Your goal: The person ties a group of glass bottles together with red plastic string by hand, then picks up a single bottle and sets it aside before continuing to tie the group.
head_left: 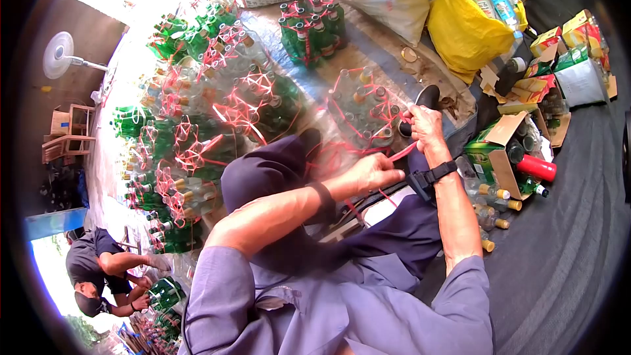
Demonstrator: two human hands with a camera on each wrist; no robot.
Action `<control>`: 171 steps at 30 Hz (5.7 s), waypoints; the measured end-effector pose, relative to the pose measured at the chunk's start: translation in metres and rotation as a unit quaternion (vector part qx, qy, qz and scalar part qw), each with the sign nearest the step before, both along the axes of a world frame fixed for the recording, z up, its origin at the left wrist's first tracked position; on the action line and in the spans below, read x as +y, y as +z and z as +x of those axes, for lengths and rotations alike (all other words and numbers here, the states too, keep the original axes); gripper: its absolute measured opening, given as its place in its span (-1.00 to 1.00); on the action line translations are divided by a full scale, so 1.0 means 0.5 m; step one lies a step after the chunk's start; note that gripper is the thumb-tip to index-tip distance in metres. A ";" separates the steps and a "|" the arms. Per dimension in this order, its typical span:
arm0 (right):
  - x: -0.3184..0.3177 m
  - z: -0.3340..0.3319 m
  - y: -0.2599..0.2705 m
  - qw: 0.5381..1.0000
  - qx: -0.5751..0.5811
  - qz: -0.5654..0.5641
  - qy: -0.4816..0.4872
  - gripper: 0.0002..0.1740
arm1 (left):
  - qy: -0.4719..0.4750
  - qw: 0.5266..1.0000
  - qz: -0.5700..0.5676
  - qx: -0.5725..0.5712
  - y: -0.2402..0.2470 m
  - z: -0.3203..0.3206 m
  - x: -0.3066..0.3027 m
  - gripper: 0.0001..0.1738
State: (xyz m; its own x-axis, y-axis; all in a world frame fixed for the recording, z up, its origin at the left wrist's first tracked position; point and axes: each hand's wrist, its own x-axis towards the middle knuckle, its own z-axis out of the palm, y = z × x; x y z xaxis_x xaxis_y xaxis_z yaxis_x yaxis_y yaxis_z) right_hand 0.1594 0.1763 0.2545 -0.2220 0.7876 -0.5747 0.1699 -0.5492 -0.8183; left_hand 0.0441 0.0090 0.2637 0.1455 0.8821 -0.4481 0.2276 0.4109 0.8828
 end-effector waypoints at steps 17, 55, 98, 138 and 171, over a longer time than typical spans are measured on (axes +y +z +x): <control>-0.033 -0.038 0.012 0.980 -0.044 0.175 0.086 -0.70 | 0.189 0.975 -0.116 -0.012 -0.130 -0.057 0.057 -0.43; -0.122 0.068 0.100 0.948 -0.031 0.237 0.208 -0.65 | 0.404 0.906 0.056 0.115 -0.220 -0.246 0.074 -0.68; -0.137 0.069 0.022 0.754 -0.183 0.260 0.575 -0.74 | 0.161 0.975 0.127 0.084 -0.145 0.027 0.075 -0.81; -0.002 -0.016 -0.182 0.971 -0.111 0.117 0.180 -0.82 | 0.073 0.871 0.313 0.371 -0.073 -0.062 0.177 -0.45; 0.079 0.026 -0.058 0.727 -0.317 0.502 0.345 -0.82 | -0.005 0.873 0.281 0.399 -0.138 -0.072 0.165 -0.43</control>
State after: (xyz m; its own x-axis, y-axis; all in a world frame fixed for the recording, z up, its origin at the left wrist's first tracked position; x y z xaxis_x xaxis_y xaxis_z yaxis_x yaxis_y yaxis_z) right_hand 0.1723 0.2160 0.2254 -0.7049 0.7073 0.0538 0.6392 0.6663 -0.3841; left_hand 0.0078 0.0914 0.1946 -0.0068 0.9956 0.0936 0.8634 -0.0414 0.5028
